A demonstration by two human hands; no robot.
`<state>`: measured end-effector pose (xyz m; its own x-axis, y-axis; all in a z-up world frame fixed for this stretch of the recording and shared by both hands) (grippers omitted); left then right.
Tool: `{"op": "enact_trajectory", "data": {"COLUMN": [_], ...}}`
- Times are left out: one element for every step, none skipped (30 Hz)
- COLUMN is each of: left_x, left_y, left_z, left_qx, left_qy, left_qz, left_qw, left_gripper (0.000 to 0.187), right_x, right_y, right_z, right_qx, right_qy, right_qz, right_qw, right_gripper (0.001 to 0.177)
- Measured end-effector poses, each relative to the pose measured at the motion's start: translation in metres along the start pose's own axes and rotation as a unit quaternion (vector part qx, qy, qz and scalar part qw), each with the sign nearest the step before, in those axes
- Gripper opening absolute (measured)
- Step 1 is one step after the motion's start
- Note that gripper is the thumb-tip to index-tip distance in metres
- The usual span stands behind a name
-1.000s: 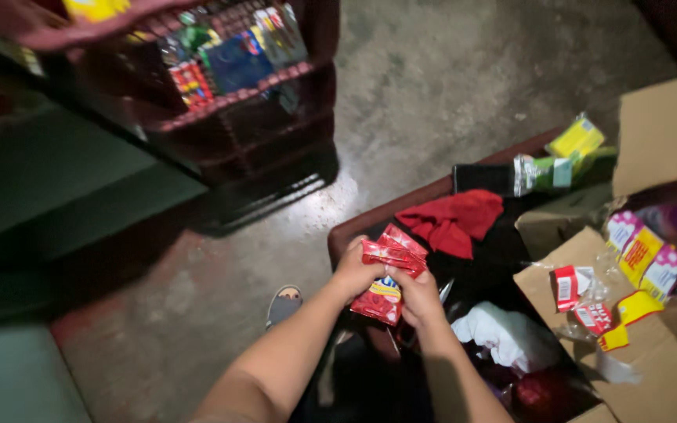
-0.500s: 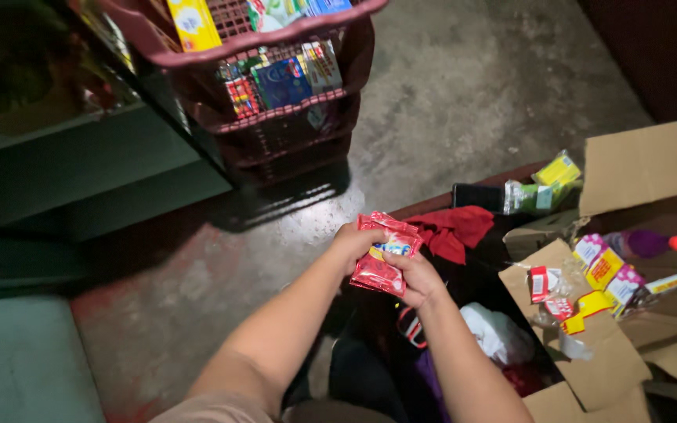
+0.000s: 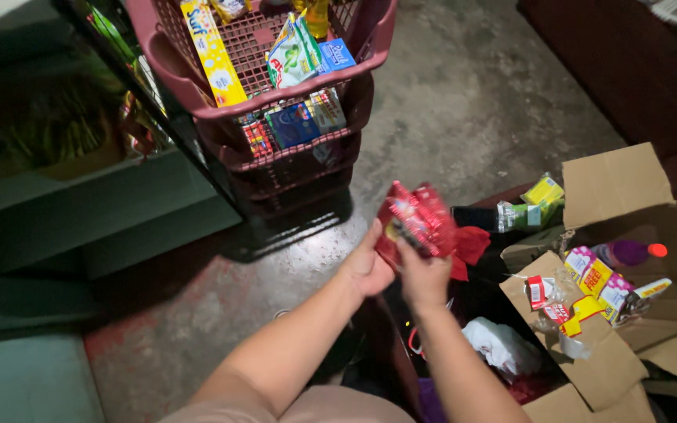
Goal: The person uses red scissors to cut open a red snack packet, then places the cut pieces into a maroon plastic basket. The person then sorts various snack packets and boxes from a cardboard box onto a table.
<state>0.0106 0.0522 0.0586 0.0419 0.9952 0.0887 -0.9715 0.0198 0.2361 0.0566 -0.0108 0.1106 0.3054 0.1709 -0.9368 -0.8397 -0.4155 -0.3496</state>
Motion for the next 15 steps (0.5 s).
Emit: {"op": "enact_trajectory", "data": {"left_x": [0.006, 0.015, 0.024, 0.032, 0.041, 0.048, 0.053, 0.058, 0.062, 0.066, 0.07, 0.075, 0.08, 0.084, 0.088], "left_y": [-0.001, 0.0, 0.002, 0.004, 0.007, 0.012, 0.015, 0.017, 0.019, 0.023, 0.028, 0.034, 0.04, 0.045, 0.05], "left_z": [0.002, 0.001, 0.0, -0.002, -0.003, -0.006, -0.011, -0.013, -0.014, -0.011, -0.008, -0.005, -0.003, -0.001, 0.0], "left_qx": [-0.012, -0.023, -0.033, -0.037, -0.04, -0.042, -0.034, -0.029, -0.023, -0.033, -0.043, -0.052, -0.051, -0.051, -0.05], "left_qy": [0.0, 0.0, 0.0, -0.016, -0.032, -0.047, -0.034, -0.023, -0.012, -0.014, -0.016, -0.017, -0.026, -0.035, -0.043], "left_qz": [-0.01, -0.017, -0.025, -0.019, -0.014, -0.01, -0.021, -0.033, -0.046, -0.046, -0.047, -0.045, -0.044, -0.043, -0.042], "left_qw": [1.0, 1.0, 0.999, 0.999, 0.999, 0.998, 0.999, 0.999, 0.999, 0.998, 0.998, 0.997, 0.997, 0.997, 0.997], "left_gripper": [0.058, 0.055, 0.052, 0.051, 0.05, 0.05, 0.052, 0.053, 0.055, 0.058, 0.061, 0.063, 0.064, 0.065, 0.066], "right_x": [-0.012, -0.019, -0.026, -0.033, -0.034, -0.035, -0.035, -0.039, -0.043, -0.046, -0.051, -0.055, -0.058, -0.065, -0.072], "right_y": [0.003, 0.005, 0.008, 0.01, 0.009, 0.009, 0.009, 0.007, 0.006, 0.005, 0.001, -0.002, -0.005, -0.008, -0.01], "right_z": [0.007, 0.016, 0.024, 0.03, 0.037, 0.045, 0.052, 0.06, 0.067, 0.074, 0.076, 0.08, 0.083, 0.088, 0.093], "right_qx": [-0.026, -0.029, -0.032, -0.035, -0.044, -0.052, -0.06, -0.074, -0.089, -0.105, -0.093, -0.083, -0.073, -0.081, -0.09], "right_qy": [0.061, 0.064, 0.068, 0.071, 0.058, 0.045, 0.033, 0.033, 0.034, 0.034, -0.004, -0.044, -0.083, -0.077, -0.072], "right_qz": [-0.042, -0.058, -0.074, -0.091, -0.074, -0.053, -0.033, -0.03, -0.028, -0.025, -0.028, -0.03, -0.031, -0.058, -0.085], "right_qw": [0.997, 0.996, 0.994, 0.993, 0.995, 0.996, 0.997, 0.996, 0.995, 0.994, 0.995, 0.995, 0.993, 0.992, 0.99], "right_gripper": [0.039, 0.041, 0.044, 0.047, 0.049, 0.052, 0.055, 0.057, 0.058, 0.06, 0.064, 0.068, 0.071, 0.075, 0.079]}}
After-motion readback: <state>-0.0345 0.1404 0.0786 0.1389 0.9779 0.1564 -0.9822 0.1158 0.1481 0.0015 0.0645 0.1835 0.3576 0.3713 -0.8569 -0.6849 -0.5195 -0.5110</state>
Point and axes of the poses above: each hand's wrist, its own y-axis away from the middle knuckle, its own z-axis out of the palm, x = y × z, the point moved 9 cm from there along -y, towards the middle knuckle, and after that the axes turned 15 degrees about -z, right-handed, at the moved point
